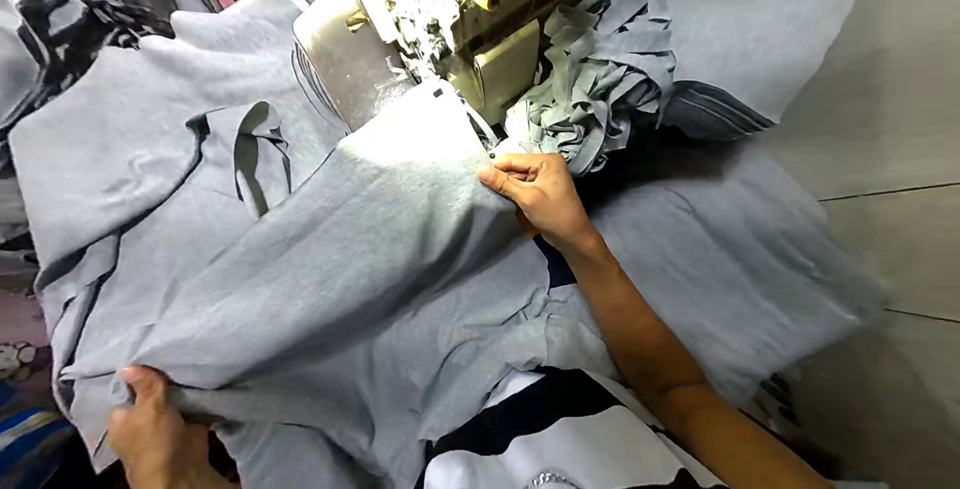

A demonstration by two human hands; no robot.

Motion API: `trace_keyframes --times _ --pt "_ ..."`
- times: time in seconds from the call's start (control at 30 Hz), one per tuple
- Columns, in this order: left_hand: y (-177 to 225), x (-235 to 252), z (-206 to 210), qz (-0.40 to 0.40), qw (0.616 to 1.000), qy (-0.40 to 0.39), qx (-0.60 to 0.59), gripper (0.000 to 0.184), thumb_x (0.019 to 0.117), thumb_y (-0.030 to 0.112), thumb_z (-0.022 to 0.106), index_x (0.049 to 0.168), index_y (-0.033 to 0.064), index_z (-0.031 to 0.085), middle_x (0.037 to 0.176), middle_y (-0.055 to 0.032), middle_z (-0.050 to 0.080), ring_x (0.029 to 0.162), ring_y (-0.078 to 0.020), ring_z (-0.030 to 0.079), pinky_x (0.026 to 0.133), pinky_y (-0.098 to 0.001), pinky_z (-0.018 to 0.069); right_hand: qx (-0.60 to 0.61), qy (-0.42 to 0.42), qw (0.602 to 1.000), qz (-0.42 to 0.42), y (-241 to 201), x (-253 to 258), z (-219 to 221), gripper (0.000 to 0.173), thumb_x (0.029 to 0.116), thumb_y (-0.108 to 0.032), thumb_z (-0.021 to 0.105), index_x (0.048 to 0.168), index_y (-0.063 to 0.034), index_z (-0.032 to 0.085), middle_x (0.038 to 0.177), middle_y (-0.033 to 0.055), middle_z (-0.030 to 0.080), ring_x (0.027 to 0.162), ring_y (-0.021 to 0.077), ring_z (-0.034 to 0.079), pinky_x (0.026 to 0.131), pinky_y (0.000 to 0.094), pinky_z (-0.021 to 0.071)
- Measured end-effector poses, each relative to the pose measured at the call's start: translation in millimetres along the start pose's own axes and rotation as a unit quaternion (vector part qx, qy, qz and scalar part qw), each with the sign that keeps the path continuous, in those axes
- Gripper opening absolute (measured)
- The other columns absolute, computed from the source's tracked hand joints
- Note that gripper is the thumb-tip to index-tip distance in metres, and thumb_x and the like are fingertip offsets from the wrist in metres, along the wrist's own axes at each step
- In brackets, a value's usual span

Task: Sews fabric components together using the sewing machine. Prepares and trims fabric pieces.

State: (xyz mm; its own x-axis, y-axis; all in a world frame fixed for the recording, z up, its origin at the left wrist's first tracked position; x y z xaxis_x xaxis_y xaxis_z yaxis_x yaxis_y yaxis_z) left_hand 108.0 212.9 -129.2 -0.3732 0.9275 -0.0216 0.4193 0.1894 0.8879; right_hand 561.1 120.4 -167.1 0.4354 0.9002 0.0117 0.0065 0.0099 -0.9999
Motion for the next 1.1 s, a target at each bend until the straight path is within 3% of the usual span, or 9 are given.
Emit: trace_keyframes --times 0.1,0.17,0.2,0.27,0.33,0.5,0.7,0.9,1.1 --pt "3.5 -7.6 -4.7 -0.033 0.993 -0.031 0.109 0.057 0.111 0.047 0.03 0.131 0.0007 0.056 0.112 -0.0007 0.065 0.099 0.0029 0.062 0.092 -0.0248 0.052 0.014 0.007 1.0 0.011 0.6 -0.4 0.2 0.016 0.0976 -0.022 0.072 0.091 -0.0079 0.075 0.066 0.0034 0.065 0.046 0.0075 0.051 0.041 0.0213 0.042" --pt "-3.7 -6.8 -14.2 -0.013 0.995 -0.096 -0.016 0.052 0.1121 0.044 0.023 0.137 0.0083 0.051 0.117 0.0079 0.066 0.109 0.0044 0.062 0.097 -0.0223 0.053 0.017 0.016 1.0 0.012 1.7 1.1 1.5 0.016 0.0973 -0.022 0.073 0.092 -0.0081 0.076 0.068 0.0033 0.067 0.047 0.0075 0.053 0.041 0.0213 0.0434" --pt "-9.7 -5.8 -18.5 0.013 0.986 -0.124 -0.113 0.044 0.1119 0.041 0.028 0.137 0.0108 0.048 0.12 0.0093 0.067 0.114 0.0025 0.063 0.101 -0.0227 0.0527 0.016 0.021 1.0 0.012 2.5 2.6 1.9 0.015 0.0971 -0.023 0.073 0.092 -0.0085 0.076 0.068 0.003 0.067 0.048 0.0076 0.053 0.042 0.0214 0.043" --pt "-13.3 -9.7 -15.8 0.049 0.964 -0.126 -0.228 0.035 0.1018 0.038 0.06 0.127 0.0137 0.057 0.11 0.0095 0.074 0.106 -0.0017 0.069 0.095 -0.0239 0.0568 0.015 0.029 0.999 0.004 4.4 4.2 2.5 0.013 0.0964 -0.021 0.074 0.094 -0.0087 0.076 0.071 0.0025 0.069 0.05 0.0072 0.055 0.044 0.0214 0.045" --pt "-8.7 -12.4 -6.6 0.075 0.973 -0.088 -0.199 0.049 0.093 0.028 0.072 0.13 0.0082 0.048 0.109 0.0081 0.072 0.102 -0.0032 0.07 0.094 -0.0243 0.0578 0.015 0.031 0.999 -0.012 5.1 5.8 2.6 0.011 0.0958 -0.019 0.074 0.096 -0.0075 0.077 0.074 0.0026 0.071 0.054 0.0072 0.059 0.047 0.0216 0.0486" --pt "-7.2 -7.4 8.2 0.068 0.996 0.04 -0.048 0.059 0.0983 0.009 0.064 0.145 -0.0088 0.033 0.124 -0.0072 0.059 0.107 -0.0011 0.061 0.098 -0.0214 0.0509 -0.007 0.037 0.998 -0.047 7.4 7.0 6.1 0.01 0.0961 -0.016 0.073 0.096 -0.0061 0.076 0.076 0.0012 0.072 0.059 0.0055 0.062 0.052 0.0211 0.0523" --pt "-4.6 3.6 11.7 0.04 0.997 0.068 0.015 0.013 0.1032 0.014 0.057 0.11 0.003 0.056 0.084 0.0108 0.052 0.071 0.0078 0.051 0.072 -0.0147 0.0469 -0.002 0.047 0.997 -0.061 13.9 9.9 11.0 0.008 0.0947 -0.012 0.074 0.095 -0.0049 0.075 0.077 0.0004 0.072 0.062 0.0044 0.064 0.058 0.0208 0.0557" --pt "-3.4 16.6 7.5 0.031 0.983 0.037 -0.176 0.031 0.1102 0.015 0.041 0.139 0.0042 0.043 0.117 0.0018 0.064 0.107 -0.0038 0.064 0.099 -0.0265 0.053 0.003 0.049 0.997 -0.067 16.9 11.2 10.9 0.008 0.0946 -0.012 0.074 0.094 -0.0045 0.075 0.078 0.0003 0.072 0.063 0.0044 0.064 0.057 0.0205 0.0551" --pt "5.5 39.5 -0.1 0.059 0.967 -0.026 -0.248 0.027 0.1106 0.022 0.043 0.134 0.0092 0.051 0.117 0.0006 0.069 0.11 -0.0091 0.067 0.1 -0.0318 0.0545 0.0 0.049 0.996 -0.07 13.0 18.0 12.0 0.009 0.096 -0.014 0.073 0.097 -0.005 0.075 0.078 0.0004 0.073 0.062 0.0048 0.065 0.057 0.0211 0.0563"
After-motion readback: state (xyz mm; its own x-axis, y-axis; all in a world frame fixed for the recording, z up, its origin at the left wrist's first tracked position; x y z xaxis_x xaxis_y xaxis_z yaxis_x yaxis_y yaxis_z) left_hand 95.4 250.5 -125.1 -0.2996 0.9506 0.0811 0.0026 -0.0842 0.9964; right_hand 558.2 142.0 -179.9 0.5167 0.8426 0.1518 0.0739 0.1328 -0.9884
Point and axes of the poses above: each hand's wrist, its own x-axis towards the middle knuckle, its own z-axis out of the palm, y = z × x, the point moved 1 cm from there along x, towards the middle knuckle
